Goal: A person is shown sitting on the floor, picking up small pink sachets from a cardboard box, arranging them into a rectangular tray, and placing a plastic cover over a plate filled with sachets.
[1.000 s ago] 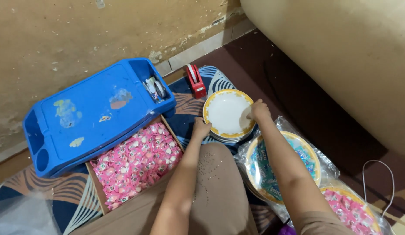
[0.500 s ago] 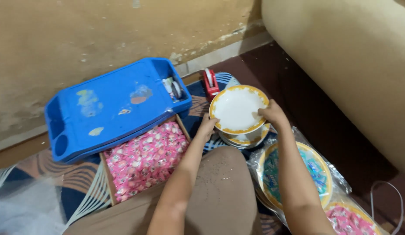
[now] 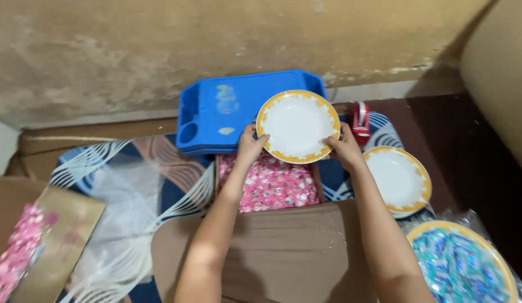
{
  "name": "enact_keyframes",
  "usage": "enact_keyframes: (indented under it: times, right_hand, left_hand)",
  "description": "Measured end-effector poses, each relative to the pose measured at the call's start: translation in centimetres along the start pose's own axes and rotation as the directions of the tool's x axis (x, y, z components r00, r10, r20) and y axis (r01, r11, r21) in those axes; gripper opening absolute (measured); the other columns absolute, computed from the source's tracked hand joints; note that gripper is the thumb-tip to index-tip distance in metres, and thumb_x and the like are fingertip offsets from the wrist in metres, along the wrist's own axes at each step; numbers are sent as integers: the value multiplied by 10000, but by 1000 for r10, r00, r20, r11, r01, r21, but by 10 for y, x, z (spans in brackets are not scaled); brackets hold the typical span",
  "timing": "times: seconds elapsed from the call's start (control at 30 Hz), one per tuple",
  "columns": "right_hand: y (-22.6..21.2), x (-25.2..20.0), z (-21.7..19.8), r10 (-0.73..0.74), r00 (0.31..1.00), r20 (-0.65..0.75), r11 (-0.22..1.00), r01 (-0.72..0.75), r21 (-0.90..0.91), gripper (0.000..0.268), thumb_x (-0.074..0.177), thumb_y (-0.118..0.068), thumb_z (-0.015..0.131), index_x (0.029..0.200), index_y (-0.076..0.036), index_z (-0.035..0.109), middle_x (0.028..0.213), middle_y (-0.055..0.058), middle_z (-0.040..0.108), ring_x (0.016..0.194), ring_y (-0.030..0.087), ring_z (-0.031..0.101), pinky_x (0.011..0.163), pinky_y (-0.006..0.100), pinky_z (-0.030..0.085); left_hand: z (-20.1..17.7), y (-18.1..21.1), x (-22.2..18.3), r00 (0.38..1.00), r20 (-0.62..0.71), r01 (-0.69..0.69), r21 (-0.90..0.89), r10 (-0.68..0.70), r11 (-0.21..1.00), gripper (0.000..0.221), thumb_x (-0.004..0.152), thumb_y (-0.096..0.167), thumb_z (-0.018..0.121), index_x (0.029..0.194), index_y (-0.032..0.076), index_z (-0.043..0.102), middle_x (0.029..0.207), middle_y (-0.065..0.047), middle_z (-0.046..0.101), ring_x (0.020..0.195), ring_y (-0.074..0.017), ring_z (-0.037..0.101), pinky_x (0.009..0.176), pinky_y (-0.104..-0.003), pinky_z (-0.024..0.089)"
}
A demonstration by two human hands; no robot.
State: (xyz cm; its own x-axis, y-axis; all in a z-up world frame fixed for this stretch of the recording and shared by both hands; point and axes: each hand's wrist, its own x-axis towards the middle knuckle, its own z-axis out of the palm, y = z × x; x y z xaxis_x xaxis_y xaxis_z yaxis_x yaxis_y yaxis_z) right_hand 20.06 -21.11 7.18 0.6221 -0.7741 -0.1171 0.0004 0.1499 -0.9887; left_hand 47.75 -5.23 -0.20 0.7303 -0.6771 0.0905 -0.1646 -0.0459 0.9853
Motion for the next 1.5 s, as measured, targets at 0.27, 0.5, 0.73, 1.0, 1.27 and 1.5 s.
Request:
enact_keyframes:
  times: [0.27, 0.5, 0.73, 1.0, 1.27, 1.5]
  right_hand:
    - [49, 59, 56, -29, 995, 92, 999, 31, -19, 718, 851, -20, 739, 1477, -13, 386, 1038, 259, 601, 798, 395, 700, 598, 530, 631]
    - [21, 20, 74, -128, 979, -160, 985, 144, 90, 486, 1039, -179, 631, 1476, -142, 422, 932, 116, 602, 800, 245, 714, 725, 452, 683]
    - [133, 28, 91, 107, 968, -228, 837, 36, 546, 25, 1037, -223, 491, 1035, -216, 466, 752, 81, 624, 682, 243, 753, 682, 481, 684]
    - [131, -52, 269, 165, 929, 332, 970, -213, 114, 192, 960, -87, 604, 1140, -23, 627, 858, 170, 647, 729, 305, 745, 644, 466, 661]
    - [157, -50, 386, 151, 847, 510, 980, -196, 36, 197, 969, -68, 600, 1143, 17, 638, 879, 175, 647, 745, 286, 745, 702, 445, 667]
    - [182, -41, 400, 174, 869, 463, 955, -34, -295, 190, 944, -117, 625, 1082, -73, 749, 878, 178, 729, 759, 254, 736, 676, 405, 626]
  left_hand:
    - [-73, 9, -27, 989, -107, 94, -83, -103, 992, 499, 820, 110, 762, 1222, -104, 560, 1052, -280, 688, 579, -275, 699, 388, -321, 564]
    - [-69, 29, -43, 985, -39, 144, -347, -168, 927, 671, 885, 68, 744, 1395, -150, 366, 1176, -365, 554, 717, -423, 726, 579, -445, 651]
    - [-102, 35, -68, 971, -106, 151, -431, -215, 890, 453, 958, 102, 642, 1326, -125, 510, 1076, -327, 619, 690, -401, 748, 571, -415, 661]
    - [-251, -115, -80, 884, -398, 327, 153, -245, 932, 314, 889, 205, 668, 1191, 127, 706, 1116, -137, 756, 884, -234, 770, 770, -382, 634]
    - [-333, -124, -193, 870, -402, 491, 644, -288, 586, 658, 900, 312, 647, 1505, 112, 483, 1641, -180, 328, 1534, -409, 237, 1152, -608, 387]
    - [-328, -135, -217, 832, -477, 555, 715, -284, 425, 696, 920, 238, 633, 1573, 153, 407, 1608, -170, 374, 1557, -397, 168, 1173, -667, 258]
